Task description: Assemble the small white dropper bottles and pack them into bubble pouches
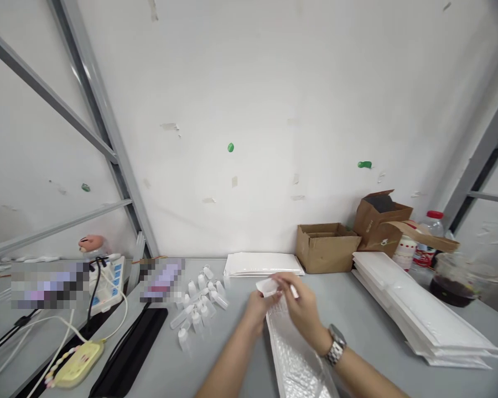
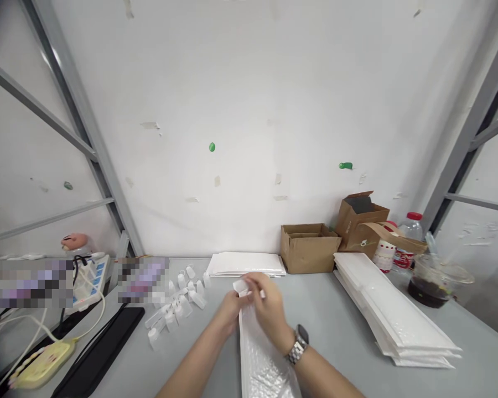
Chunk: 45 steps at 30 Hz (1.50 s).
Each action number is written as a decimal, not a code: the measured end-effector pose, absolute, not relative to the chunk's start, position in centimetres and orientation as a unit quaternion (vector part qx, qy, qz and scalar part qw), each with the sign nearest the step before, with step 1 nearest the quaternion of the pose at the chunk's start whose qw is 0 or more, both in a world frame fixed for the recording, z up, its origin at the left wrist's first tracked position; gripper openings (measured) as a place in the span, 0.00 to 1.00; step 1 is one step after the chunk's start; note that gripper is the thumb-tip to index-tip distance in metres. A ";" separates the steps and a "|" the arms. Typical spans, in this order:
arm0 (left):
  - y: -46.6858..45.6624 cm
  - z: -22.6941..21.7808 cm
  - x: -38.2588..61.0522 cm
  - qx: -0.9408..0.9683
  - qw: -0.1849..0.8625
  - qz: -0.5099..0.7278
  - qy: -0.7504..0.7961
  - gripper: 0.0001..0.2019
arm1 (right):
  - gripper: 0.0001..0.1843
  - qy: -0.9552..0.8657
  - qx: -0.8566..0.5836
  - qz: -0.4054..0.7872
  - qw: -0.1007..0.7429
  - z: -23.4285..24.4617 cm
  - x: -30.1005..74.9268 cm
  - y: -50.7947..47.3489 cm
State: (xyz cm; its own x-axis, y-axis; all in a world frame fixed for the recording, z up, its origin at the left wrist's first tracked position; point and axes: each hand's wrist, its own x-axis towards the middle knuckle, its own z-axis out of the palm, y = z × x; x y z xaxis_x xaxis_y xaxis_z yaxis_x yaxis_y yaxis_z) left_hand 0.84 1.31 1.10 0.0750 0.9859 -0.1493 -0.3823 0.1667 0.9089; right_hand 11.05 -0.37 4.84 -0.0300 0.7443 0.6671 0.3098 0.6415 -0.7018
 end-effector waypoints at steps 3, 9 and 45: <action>1.7 1.4 1.0 0.407 0.650 0.498 0.405 0.24 | 0.12 -0.639 -0.460 0.163 0.594 4.5 15.3 1.2; 1.2 1.7 1.0 0.465 0.621 0.449 0.443 0.19 | 0.15 -0.620 -0.487 0.194 0.584 3.2 17.5 1.2; 2.3 -0.7 1.5 0.210 0.777 0.409 0.430 0.17 | 0.14 -0.742 -0.473 0.150 0.451 3.8 13.2 3.6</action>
State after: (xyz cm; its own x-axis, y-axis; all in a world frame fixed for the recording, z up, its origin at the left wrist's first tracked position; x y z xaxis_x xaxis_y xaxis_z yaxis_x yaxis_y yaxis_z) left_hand 1.47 2.31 -0.65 0.2946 0.8168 -0.4960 -0.4550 0.5763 0.6788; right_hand 13.19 3.64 3.85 -0.1460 0.8366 0.5281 0.5659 0.5084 -0.6490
